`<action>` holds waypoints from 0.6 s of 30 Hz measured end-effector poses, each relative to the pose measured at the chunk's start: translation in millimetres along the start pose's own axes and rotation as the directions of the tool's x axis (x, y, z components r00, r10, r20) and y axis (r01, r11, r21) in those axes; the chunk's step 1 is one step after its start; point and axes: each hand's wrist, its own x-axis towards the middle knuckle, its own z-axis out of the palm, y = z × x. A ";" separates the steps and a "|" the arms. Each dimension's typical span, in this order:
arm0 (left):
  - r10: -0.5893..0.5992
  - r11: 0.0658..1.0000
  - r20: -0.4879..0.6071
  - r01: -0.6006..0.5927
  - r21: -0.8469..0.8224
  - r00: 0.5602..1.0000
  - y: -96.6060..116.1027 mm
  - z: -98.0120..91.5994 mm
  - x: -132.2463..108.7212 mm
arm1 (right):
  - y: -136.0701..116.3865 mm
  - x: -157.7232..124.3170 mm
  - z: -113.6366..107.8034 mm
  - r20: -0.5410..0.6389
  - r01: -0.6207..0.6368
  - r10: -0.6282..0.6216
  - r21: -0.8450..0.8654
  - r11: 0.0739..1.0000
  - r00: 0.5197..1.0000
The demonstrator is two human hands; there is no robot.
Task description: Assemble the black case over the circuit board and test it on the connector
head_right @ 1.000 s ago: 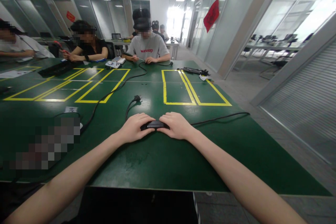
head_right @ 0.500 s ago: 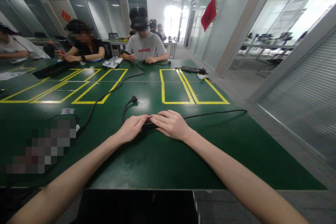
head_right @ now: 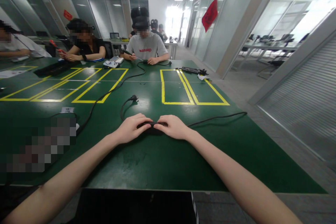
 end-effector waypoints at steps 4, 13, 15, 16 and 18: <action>-0.060 0.997 0.027 0.059 0.055 0.998 -1.8 5.6 2.5 | -0.2 0.6 3.7 -0.019 -0.022 0.022 -0.023 0.999 1.000; 0.041 0.993 -0.020 -0.039 0.110 0.999 -1.4 4.9 1.6 | -2.8 3.2 7.9 0.033 -0.091 0.101 -0.227 0.970 0.994; 0.126 0.973 -0.002 -0.123 0.193 0.992 0.1 6.5 1.3 | -2.2 3.8 9.1 0.016 -0.141 0.149 -0.243 0.960 0.989; 0.158 0.957 0.005 -0.154 0.247 0.987 1.0 8.2 1.3 | -1.6 4.1 9.5 0.005 -0.173 0.179 -0.247 0.954 0.984; 0.199 0.920 0.010 -0.191 0.341 0.980 3.0 12.1 1.9 | -0.1 4.8 9.7 -0.011 -0.233 0.237 -0.241 0.942 0.971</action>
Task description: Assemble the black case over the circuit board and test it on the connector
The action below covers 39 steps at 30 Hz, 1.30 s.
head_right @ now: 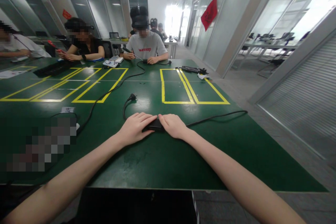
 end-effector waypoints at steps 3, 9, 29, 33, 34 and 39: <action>0.039 0.995 0.004 -0.039 0.088 0.999 4.2 2.2 1.8 | 1.6 0.7 -0.8 0.036 -0.059 0.058 0.041 0.997 0.998; 0.012 0.992 0.085 -0.022 0.122 0.996 5.2 -0.5 3.5 | 0.8 -6.1 -10.4 -0.133 0.125 -0.115 0.067 0.990 0.984; 0.041 0.999 0.046 -0.039 -0.038 0.998 -9.9 -7.0 -5.5 | 3.4 -13.6 -12.9 0.143 -0.008 -0.151 0.751 0.660 0.978; 0.008 0.998 -0.066 -0.012 -0.056 0.998 -9.3 -4.8 -4.5 | 8.4 -9.8 -11.7 0.085 -0.039 -0.049 0.800 0.599 0.995; 0.004 0.998 -0.109 -0.010 -0.055 0.994 -10.1 -5.2 -4.7 | 11.5 -8.4 -13.1 0.043 -0.033 -0.003 0.808 0.589 0.999; 0.003 0.996 -0.159 -0.016 -0.084 0.987 -14.7 -7.3 -7.2 | 45.5 -3.6 -33.5 -0.263 0.002 0.387 0.830 0.558 0.884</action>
